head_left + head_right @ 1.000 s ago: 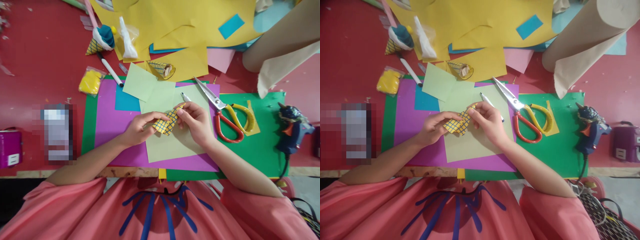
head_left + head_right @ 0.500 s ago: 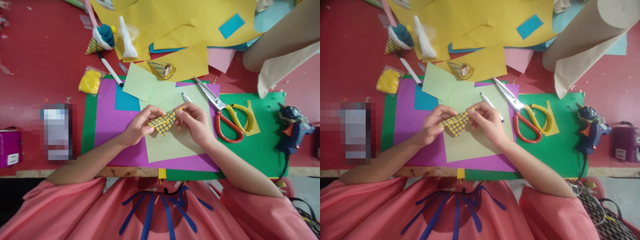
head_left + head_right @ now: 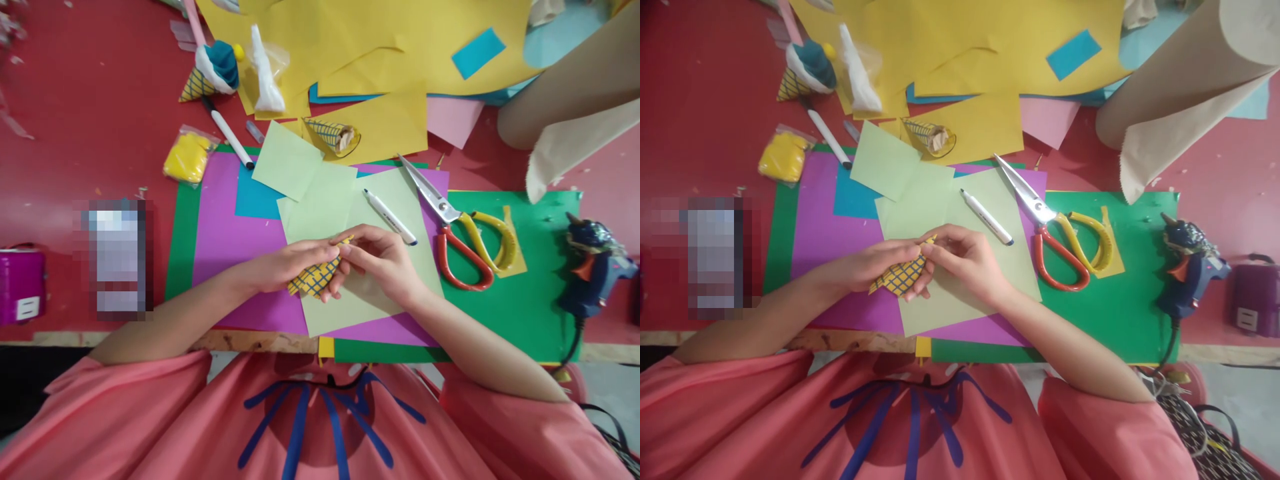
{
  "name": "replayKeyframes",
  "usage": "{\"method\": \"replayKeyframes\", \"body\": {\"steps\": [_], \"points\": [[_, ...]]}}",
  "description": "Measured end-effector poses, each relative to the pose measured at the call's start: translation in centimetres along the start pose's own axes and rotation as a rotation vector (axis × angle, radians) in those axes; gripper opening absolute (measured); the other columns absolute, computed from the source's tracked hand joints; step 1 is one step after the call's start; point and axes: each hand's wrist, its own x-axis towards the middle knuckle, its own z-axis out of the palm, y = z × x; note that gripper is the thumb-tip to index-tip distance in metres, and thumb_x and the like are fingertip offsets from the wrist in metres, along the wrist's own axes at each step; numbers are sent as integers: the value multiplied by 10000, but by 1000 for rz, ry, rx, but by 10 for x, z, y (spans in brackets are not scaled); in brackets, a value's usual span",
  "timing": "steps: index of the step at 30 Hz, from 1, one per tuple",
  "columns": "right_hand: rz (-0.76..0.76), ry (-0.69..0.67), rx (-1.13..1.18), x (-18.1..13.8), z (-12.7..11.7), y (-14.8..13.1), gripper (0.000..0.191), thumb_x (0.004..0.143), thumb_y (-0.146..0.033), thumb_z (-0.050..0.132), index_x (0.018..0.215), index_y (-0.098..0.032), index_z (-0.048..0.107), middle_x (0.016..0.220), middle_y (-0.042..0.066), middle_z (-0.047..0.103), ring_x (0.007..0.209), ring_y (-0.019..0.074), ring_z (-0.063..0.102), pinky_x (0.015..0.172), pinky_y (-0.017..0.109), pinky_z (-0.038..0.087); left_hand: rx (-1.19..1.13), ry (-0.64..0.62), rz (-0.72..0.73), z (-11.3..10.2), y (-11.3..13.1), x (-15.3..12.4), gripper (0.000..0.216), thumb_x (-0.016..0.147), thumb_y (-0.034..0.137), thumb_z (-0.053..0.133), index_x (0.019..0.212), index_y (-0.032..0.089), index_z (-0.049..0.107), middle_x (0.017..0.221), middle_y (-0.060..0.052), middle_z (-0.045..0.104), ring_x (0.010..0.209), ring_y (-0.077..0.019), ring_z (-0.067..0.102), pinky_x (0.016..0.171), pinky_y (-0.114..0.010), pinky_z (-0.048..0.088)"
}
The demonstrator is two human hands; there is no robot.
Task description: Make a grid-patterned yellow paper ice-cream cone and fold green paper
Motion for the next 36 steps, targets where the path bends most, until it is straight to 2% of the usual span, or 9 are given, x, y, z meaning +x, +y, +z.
{"method": "replayKeyframes", "body": {"steps": [5, 9, 17, 23, 30, 36], "points": [[-8, 90, -102, 2, -2, -5, 105, 832, -230, 653, 899, -150, 661, 601, -28, 628, 498, 87, 576, 462, 241, 547, -91, -44, 11, 2, 0, 1, 337, 886, 454, 540, 817, 129, 596, 571, 3, 612, 473, -97, 582, 707, -312, 581], [-71, 149, -209, 2, -4, -7, 94, 836, -235, 640, 872, -163, 687, 616, -18, 651, 513, 78, 556, 477, 227, 524, -106, -53, 1, 2, 2, 2, 338, 873, 467, 551, 793, 142, 593, 560, 2, 611, 450, -101, 570, 701, -325, 582], [-47, 131, -244, 3, -9, -5, 143, 843, -286, 636, 868, -146, 652, 594, -17, 657, 533, 70, 552, 513, 213, 479, -74, -77, -6, -1, -2, 2, 340, 891, 472, 525, 828, 146, 600, 591, -1, 622, 481, -100, 587, 722, -318, 574], [-45, 124, -199, 2, -5, -6, 88, 834, -237, 616, 792, -160, 612, 545, -29, 637, 501, 85, 580, 483, 228, 480, -23, -74, -11, -3, -6, 2, 311, 918, 446, 507, 878, 148, 586, 672, -8, 641, 539, -95, 613, 714, -293, 561], [0, 113, -166, 0, -4, -6, 88, 833, -211, 592, 760, -169, 566, 523, -36, 617, 476, 92, 580, 491, 247, 476, 66, -82, -34, -3, -6, 2, 260, 921, 401, 523, 884, 147, 561, 698, -7, 638, 564, -96, 637, 582, -214, 509], [7, 118, -196, 1, -8, -7, 92, 794, -137, 571, 705, -155, 585, 513, -13, 651, 476, 79, 537, 497, 225, 409, 88, -82, -64, 0, -5, 2, 225, 911, 366, 536, 876, 145, 548, 696, -3, 635, 528, -89, 620, 619, -244, 536]]}}
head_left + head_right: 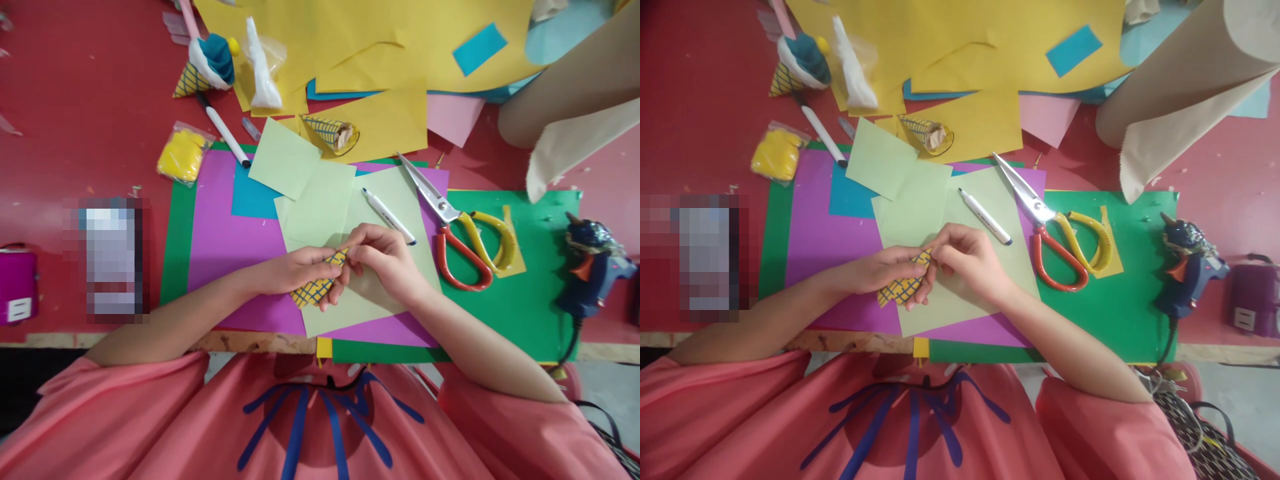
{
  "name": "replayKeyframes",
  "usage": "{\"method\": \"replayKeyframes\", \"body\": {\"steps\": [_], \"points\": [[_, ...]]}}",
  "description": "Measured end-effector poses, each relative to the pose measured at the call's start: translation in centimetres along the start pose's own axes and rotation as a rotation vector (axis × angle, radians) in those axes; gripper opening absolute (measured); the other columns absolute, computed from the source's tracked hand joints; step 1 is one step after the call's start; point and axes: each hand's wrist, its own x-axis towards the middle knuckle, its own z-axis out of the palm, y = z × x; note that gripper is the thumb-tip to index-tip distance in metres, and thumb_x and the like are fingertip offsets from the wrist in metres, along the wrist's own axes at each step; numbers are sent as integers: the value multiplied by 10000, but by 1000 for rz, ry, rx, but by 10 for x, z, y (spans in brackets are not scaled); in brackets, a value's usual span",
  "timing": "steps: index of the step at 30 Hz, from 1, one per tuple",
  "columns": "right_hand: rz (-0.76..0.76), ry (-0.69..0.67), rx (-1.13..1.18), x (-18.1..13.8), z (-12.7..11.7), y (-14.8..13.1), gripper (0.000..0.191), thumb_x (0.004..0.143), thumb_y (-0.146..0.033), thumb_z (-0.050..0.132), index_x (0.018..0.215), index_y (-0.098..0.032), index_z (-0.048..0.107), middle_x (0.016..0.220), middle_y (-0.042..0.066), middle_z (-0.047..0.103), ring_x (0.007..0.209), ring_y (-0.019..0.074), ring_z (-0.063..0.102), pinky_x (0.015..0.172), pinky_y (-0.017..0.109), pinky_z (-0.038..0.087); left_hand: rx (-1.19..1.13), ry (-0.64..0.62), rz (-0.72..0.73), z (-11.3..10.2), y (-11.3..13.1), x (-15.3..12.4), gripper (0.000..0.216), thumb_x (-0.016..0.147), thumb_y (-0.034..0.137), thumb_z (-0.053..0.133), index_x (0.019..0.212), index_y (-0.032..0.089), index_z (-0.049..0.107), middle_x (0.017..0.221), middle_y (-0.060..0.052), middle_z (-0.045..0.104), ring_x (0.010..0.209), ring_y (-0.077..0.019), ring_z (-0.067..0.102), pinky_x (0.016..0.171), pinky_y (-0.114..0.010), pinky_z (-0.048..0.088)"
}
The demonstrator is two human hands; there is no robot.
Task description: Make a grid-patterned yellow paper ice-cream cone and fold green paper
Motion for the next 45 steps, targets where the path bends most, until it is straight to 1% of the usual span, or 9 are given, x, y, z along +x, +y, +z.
{"method": "replayKeyframes", "body": {"steps": [7, 11, 13, 16, 20, 25, 36, 41, 45], "points": [[12, 3, 14, 1, -4, 2, 136, 783, -129, 539, 669, -154, 608, 519, -7, 624, 487, 85, 519, 496, 225, 396, 3, -13, -39, 0, 4, -3, 191, 925, 315, 501, 867, 140, 552, 672, 10, 627, 525, -78, 606, 710, -285, 550], [1, 58, 81, 4, -9, 5, 218, 865, -211, 473, 767, -154, 659, 611, -13, 597, 476, 70, 521, 477, 226, 410, -26, -2, -30, 0, 3, -2, 183, 923, 305, 492, 870, 141, 554, 661, 8, 632, 519, -81, 604, 721, -300, 548], [-32, 96, 83, 5, -10, 5, 197, 891, -254, 494, 826, -165, 658, 644, -24, 595, 472, 61, 525, 470, 217, 409, -39, 14, -23, 0, 2, -2, 184, 911, 312, 511, 866, 139, 555, 648, 6, 631, 517, -87, 605, 697, -296, 545], [-35, 84, 3, 4, -7, 3, 141, 875, -302, 587, 837, -171, 622, 616, -34, 606, 478, 64, 531, 473, 211, 412, -47, 29, -17, -1, 1, -1, 202, 896, 338, 537, 859, 140, 552, 632, 5, 628, 510, -93, 605, 647, -278, 536], [-29, 20, -124, 1, 0, 0, 205, 847, -330, 648, 760, -166, 562, 536, -28, 619, 458, 62, 490, 451, 205, 372, -27, 42, -4, 0, 1, 0, 220, 890, 352, 553, 840, 137, 551, 641, 6, 626, 533, -89, 610, 663, -273, 550], [-61, 68, -190, 0, 1, 1, 232, 822, -343, 677, 743, -155, 568, 552, -21, 621, 476, 58, 491, 459, 207, 375, -3, 88, 21, 0, -2, 0, 192, 906, 333, 520, 849, 150, 526, 652, 29, 612, 534, -69, 595, 716, -284, 568], [-58, 52, -283, 3, -3, 1, 236, 861, -368, 628, 774, -162, 555, 570, -31, 602, 477, 57, 484, 446, 201, 372, -57, 90, 59, 1, -1, 1, 209, 895, 352, 544, 866, 147, 518, 682, 16, 620, 547, -72, 597, 664, -258, 535], [-71, 37, -339, 2, -4, 3, 233, 877, -360, 610, 769, -161, 550, 603, -23, 602, 494, 56, 489, 466, 206, 383, -81, 83, 70, 0, -5, 2, 220, 926, 354, 500, 872, 146, 545, 666, 15, 623, 535, -69, 596, 662, -247, 526], [-75, 25, -311, 2, -5, 2, 226, 906, -356, 562, 788, -164, 548, 590, -31, 578, 498, 60, 494, 479, 208, 391, -86, 92, 76, -2, -6, 2, 220, 930, 351, 496, 870, 147, 551, 663, 16, 632, 535, -68, 602, 681, -245, 531]]}}
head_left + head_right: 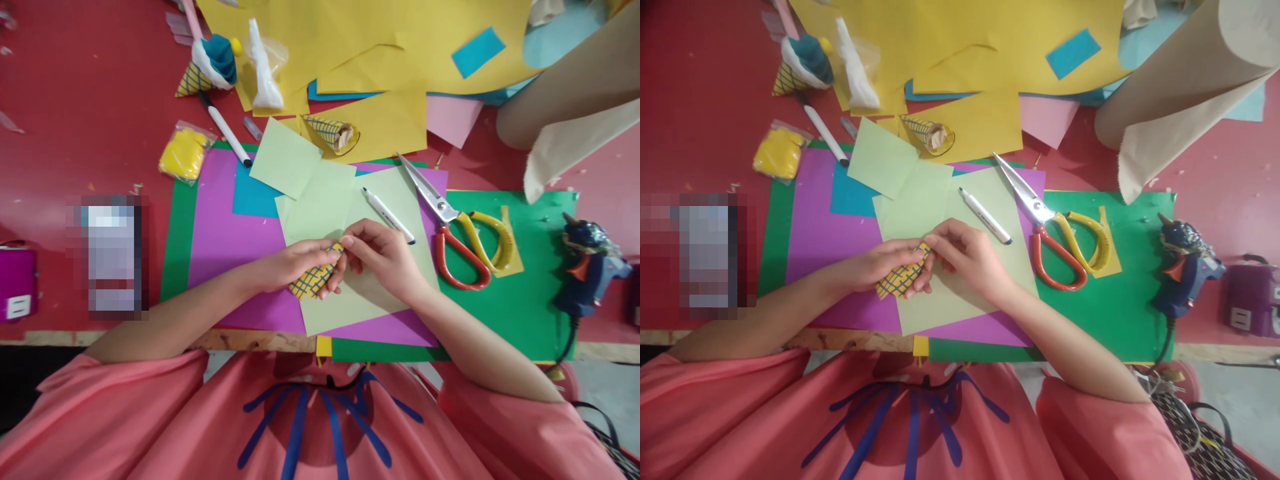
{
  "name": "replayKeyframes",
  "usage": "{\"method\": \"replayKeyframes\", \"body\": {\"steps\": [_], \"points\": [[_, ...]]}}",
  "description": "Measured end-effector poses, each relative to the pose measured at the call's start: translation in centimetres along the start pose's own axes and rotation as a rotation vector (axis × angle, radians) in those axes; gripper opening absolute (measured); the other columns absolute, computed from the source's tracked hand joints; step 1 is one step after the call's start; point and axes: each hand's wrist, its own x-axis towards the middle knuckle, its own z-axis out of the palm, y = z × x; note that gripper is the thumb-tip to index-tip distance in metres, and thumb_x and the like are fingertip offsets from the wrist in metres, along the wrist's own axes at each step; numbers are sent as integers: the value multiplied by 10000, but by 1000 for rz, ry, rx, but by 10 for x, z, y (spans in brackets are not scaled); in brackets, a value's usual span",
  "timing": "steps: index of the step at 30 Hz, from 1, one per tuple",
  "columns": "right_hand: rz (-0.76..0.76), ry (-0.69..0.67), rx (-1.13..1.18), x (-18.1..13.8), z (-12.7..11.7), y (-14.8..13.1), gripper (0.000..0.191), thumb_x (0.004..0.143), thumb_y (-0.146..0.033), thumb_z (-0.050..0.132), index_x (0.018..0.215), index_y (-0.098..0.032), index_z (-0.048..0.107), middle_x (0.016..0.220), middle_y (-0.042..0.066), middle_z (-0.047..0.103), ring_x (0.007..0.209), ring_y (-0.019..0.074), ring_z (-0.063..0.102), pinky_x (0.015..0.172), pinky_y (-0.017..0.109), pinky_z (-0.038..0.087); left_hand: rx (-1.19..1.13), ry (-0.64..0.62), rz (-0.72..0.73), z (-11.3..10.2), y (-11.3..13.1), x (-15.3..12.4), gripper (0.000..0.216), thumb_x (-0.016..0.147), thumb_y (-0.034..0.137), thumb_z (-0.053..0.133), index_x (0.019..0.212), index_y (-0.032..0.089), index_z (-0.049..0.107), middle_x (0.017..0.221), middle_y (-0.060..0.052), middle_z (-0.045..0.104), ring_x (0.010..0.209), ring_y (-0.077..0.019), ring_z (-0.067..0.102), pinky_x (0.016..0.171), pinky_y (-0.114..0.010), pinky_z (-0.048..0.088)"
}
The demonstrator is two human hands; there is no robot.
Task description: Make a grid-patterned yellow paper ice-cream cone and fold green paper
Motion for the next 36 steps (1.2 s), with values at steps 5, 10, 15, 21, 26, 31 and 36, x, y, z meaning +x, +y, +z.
{"method": "replayKeyframes", "body": {"steps": [5, 10, 15, 21, 26, 31, 36], "points": [[14, -59, 122, -1, -1, -3, 161, 931, -300, 509, 870, -162, 566, 649, -27, 592, 559, 67, 534, 543, 212, 431, -40, -5, 22, -1, 1, 0, 216, 915, 351, 513, 855, 147, 550, 641, 19, 631, 510, -72, 597, 680, -248, 535], [18, -92, 210, -1, 2, -5, 70, 883, -234, 573, 862, -179, 536, 632, -44, 604, 514, 57, 518, 500, 205, 419, -14, 13, -16, -1, 1, 0, 224, 906, 357, 522, 845, 144, 554, 627, 7, 629, 513, -84, 596, 665, -259, 537], [43, -116, 247, 0, 3, -7, 81, 872, -231, 584, 850, -185, 520, 632, -38, 625, 515, 68, 559, 490, 212, 438, -7, -6, -14, -2, 0, -1, 287, 912, 425, 515, 854, 148, 561, 619, 19, 618, 506, -68, 581, 690, -253, 544], [48, -129, 282, 0, 4, -7, 73, 878, -194, 568, 831, -180, 515, 607, -37, 640, 516, 70, 584, 491, 210, 453, -1, 11, -28, -1, 0, 1, 443, 896, 558, 475, 825, 133, 581, 577, 15, 606, 480, -74, 568, 700, -271, 558], [55, -121, 284, -1, 7, -6, 98, 869, -183, 569, 809, -182, 492, 579, -36, 657, 513, 76, 603, 497, 214, 458, 1, 40, -90, 1, 2, 0, 410, 891, 518, 496, 802, 129, 591, 565, -7, 615, 498, -106, 606, 524, -203, 505], [68, -117, 276, -3, 7, -4, 160, 865, -212, 585, 773, -191, 456, 549, -33, 666, 499, 87, 623, 479, 210, 431, 21, 44, -98, 7, 6, -2, 332, 924, 406, 468, 789, 126, 584, 643, -35, 665, 505, -116, 633, 497, -204, 505], [79, -101, 215, -2, 4, -4, 153, 857, -207, 580, 746, -185, 477, 548, -37, 646, 473, 66, 577, 466, 202, 409, 61, 32, -78, 8, 7, -3, 294, 918, 377, 490, 805, 120, 577, 662, -38, 667, 531, -119, 646, 528, -207, 520]]}}
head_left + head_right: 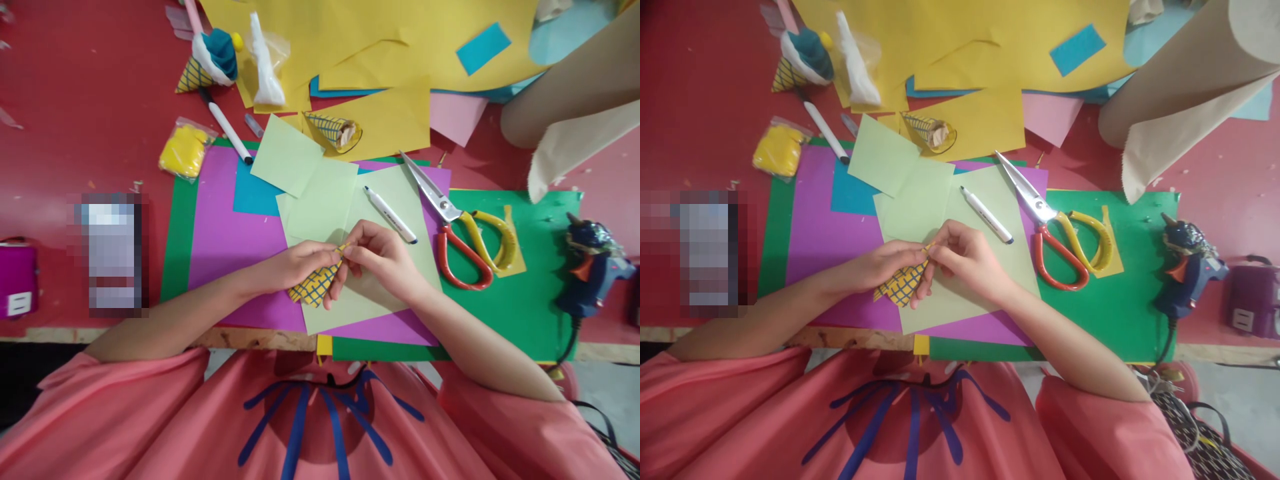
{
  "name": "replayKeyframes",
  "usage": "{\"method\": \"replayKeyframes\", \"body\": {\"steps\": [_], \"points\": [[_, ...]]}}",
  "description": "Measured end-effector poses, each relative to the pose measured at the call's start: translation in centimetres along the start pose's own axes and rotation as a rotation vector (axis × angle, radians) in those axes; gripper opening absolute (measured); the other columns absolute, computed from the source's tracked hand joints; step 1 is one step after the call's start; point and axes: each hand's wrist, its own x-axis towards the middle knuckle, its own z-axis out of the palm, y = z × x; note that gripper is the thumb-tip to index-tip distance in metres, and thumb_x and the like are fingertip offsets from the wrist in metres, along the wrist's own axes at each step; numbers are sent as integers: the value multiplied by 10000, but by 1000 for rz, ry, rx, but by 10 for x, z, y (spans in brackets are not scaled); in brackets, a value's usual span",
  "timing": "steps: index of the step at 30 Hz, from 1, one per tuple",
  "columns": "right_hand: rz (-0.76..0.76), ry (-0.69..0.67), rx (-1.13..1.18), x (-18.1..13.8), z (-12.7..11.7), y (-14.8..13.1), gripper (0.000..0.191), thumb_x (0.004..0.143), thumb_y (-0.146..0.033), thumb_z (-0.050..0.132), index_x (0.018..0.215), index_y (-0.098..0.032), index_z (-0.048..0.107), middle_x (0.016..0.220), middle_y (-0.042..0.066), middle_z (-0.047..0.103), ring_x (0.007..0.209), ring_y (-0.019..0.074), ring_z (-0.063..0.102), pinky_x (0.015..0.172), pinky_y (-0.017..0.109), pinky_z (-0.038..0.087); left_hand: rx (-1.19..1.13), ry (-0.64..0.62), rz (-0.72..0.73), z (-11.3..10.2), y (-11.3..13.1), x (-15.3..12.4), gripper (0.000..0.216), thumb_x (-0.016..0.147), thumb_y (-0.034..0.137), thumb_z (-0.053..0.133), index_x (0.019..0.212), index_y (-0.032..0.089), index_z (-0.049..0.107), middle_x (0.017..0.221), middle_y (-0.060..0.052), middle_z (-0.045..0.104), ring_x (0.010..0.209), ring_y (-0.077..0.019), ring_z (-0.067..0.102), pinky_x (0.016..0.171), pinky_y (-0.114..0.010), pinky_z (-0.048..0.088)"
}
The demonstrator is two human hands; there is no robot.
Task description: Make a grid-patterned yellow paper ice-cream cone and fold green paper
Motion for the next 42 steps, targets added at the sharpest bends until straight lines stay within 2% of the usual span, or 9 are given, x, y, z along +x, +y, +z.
{"method": "replayKeyframes", "body": {"steps": [14, 19, 22, 26, 28, 30, 33, 37, 42], "points": [[-13, 53, -177, 1, -5, 2, 249, 882, -365, 598, 755, -161, 535, 577, -33, 564, 515, 63, 526, 501, 210, 415, -29, 19, 12, -1, 0, 1, 254, 911, 346, 481, 819, 126, 566, 655, -34, 667, 522, -121, 641, 514, -212, 494], [-67, 195, -67, 6, -14, 5, 211, 903, -341, 556, 759, -199, 494, 610, -43, 572, 473, 63, 527, 466, 216, 426, -95, 5, 122, -7, 5, 3, 453, 844, 536, 494, 1034, 128, 542, 775, -82, 701, 610, -188, 681, 534, -263, 489], [-113, 290, 22, 8, -18, 8, 203, 901, -351, 554, 765, -219, 480, 639, -49, 555, 463, 66, 541, 448, 222, 432, -75, 215, 346, -7, 7, 1, 503, 817, 589, 498, 1116, 185, 477, 970, -85, 698, 751, -202, 693, 617, -288, 523], [-167, 397, 53, 8, -18, 10, 222, 905, -375, 553, 767, -231, 457, 689, -34, 569, 504, 75, 565, 486, 238, 467, 94, 585, 712, -6, 1, -2, 366, 800, 552, 586, 925, 231, 464, 1284, -50, 572, 1043, -199, 625, 776, -295, 536], [-163, 429, 59, 8, -16, 10, 217, 909, -387, 543, 784, -237, 449, 728, -22, 584, 535, 84, 582, 518, 254, 498, 219, 640, 776, -4, -2, -2, 375, 780, 562, 620, 872, 218, 501, 1364, -60, 500, 1152, -225, 571, 835, -312, 530], [-156, 425, 76, 6, -13, 10, 202, 913, -384, 536, 802, -239, 450, 767, -12, 608, 574, 97, 610, 558, 273, 527, 340, 672, 742, -3, -2, -2, 401, 763, 583, 635, 886, 209, 561, 1405, -83, 453, 1238, -257, 509, 884, -332, 519], [-128, 342, 66, 3, -8, 8, 182, 910, -350, 547, 797, -228, 471, 786, 1, 644, 614, 112, 643, 592, 287, 539, 453, 742, 662, -3, 0, -2, 380, 792, 547, 625, 948, 201, 619, 1369, -90, 493, 1257, -259, 485, 953, -347, 489], [-61, 166, -116, -1, -5, 5, 214, 874, -336, 602, 738, -202, 504, 658, -6, 611, 593, 114, 609, 584, 276, 510, 524, 823, 628, -8, 1, 0, 226, 873, 390, 552, 873, 192, 661, 1152, -41, 635, 1112, -195, 557, 955, -301, 467], [-98, 130, -199, -3, -4, 7, 243, 883, -415, 586, 991, -222, 484, 725, -21, 576, 597, 115, 604, 544, 263, 491, 630, 723, 662, -13, -3, 3, 133, 819, 239, 571, 755, 176, 670, 852, -12, 641, 842, -138, 586, 761, -242, 480]]}}
